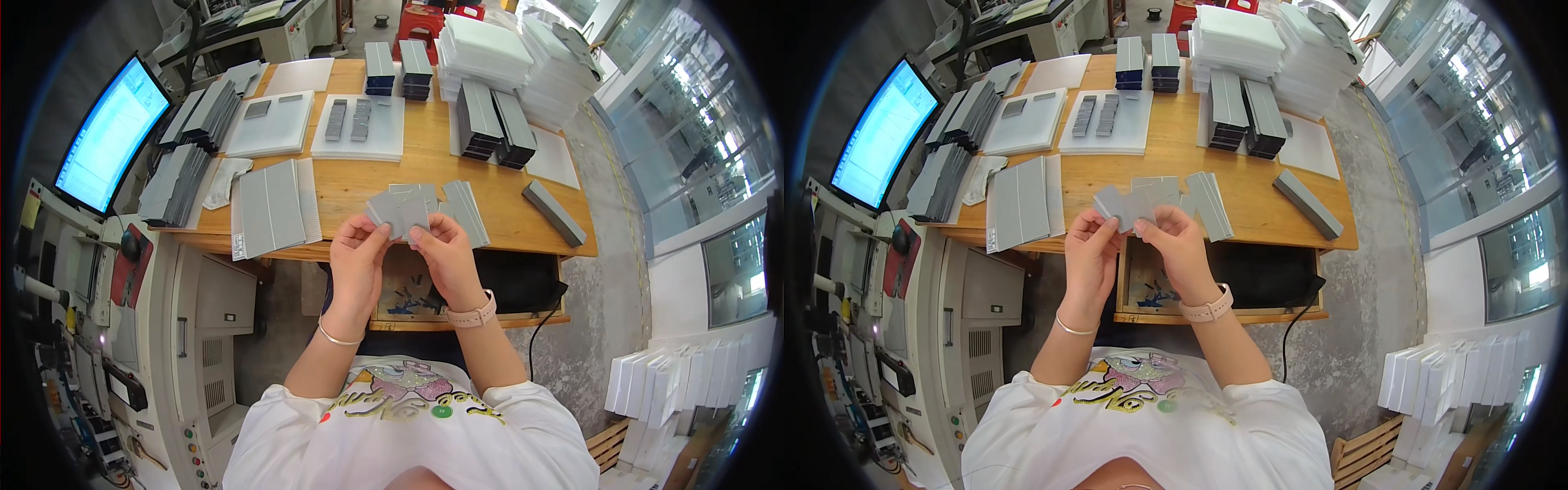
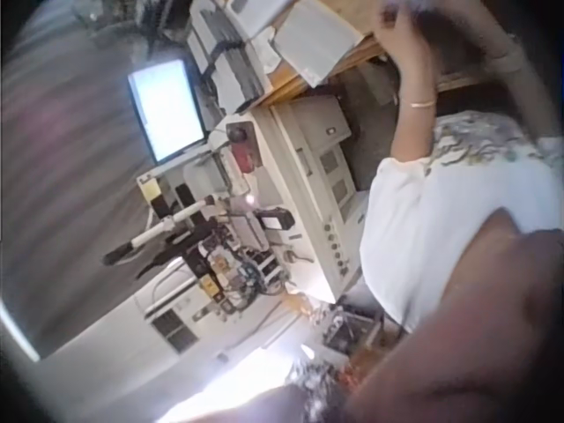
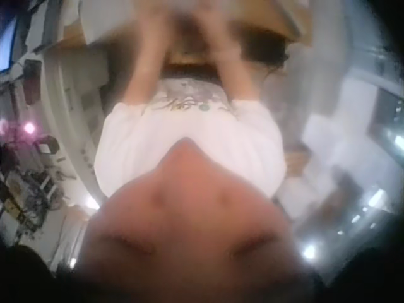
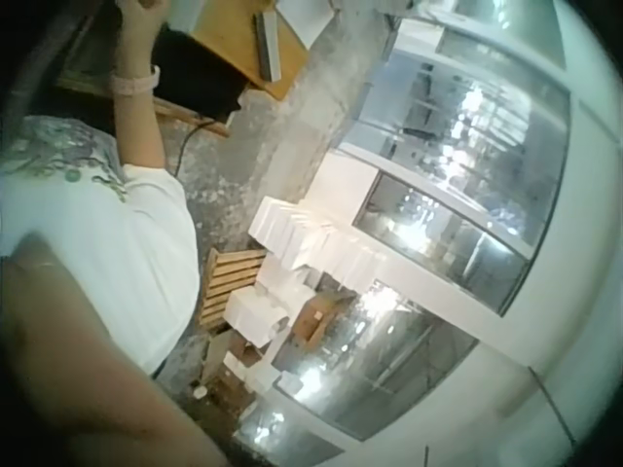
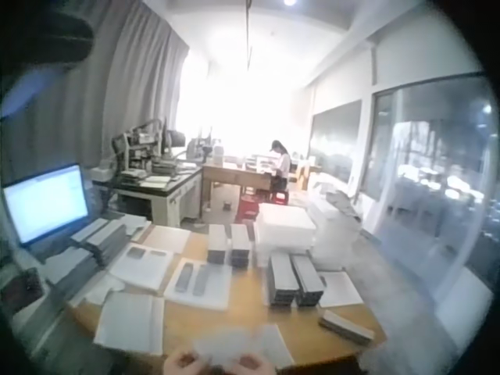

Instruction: Assembling small grey rectangular parts on a wooden workbench.

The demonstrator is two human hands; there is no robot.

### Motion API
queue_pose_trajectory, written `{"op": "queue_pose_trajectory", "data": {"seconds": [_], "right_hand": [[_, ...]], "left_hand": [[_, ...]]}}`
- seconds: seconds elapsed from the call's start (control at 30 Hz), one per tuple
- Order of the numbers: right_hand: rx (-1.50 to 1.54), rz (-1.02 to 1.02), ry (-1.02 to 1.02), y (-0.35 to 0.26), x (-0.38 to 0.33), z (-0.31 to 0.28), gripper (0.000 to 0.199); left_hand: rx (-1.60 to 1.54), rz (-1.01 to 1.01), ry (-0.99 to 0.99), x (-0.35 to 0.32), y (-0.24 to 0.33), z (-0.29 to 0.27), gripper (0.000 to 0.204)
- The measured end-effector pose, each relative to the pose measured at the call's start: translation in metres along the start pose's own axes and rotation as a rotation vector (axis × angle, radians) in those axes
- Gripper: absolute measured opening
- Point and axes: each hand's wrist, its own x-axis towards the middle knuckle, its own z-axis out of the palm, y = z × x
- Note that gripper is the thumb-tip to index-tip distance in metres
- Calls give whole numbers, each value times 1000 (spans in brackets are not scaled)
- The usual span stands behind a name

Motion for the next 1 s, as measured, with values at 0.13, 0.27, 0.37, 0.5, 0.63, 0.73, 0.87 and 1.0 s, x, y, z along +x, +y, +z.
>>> {"op": "queue_pose_trajectory", "data": {"seconds": [0.13,0.27,0.37,0.5,0.63,0.73,0.87,1.0], "right_hand": [[-129,-144,29,-8,-1,-1,16],[-333,-112,-173,-53,5,-11,15],[-605,50,-343,-79,14,-13,18],[-1046,96,-506,-95,27,-3,22],[-1286,-38,-547,-92,32,9,24],[-1334,-26,-604,-88,39,8,27],[-1342,-32,-618,-85,42,7,26],[-1308,-57,-647,-79,43,13,26]], "left_hand": [[34,-30,-30,0,5,-5,11],[358,-95,-174,11,21,-17,12],[526,-134,-240,12,40,-13,12],[878,-131,-364,15,52,-5,12],[972,-136,-447,18,54,-3,13],[1005,-124,-453,19,58,1,14],[968,-179,-474,20,64,2,14],[985,-159,-477,21,64,0,15]]}}
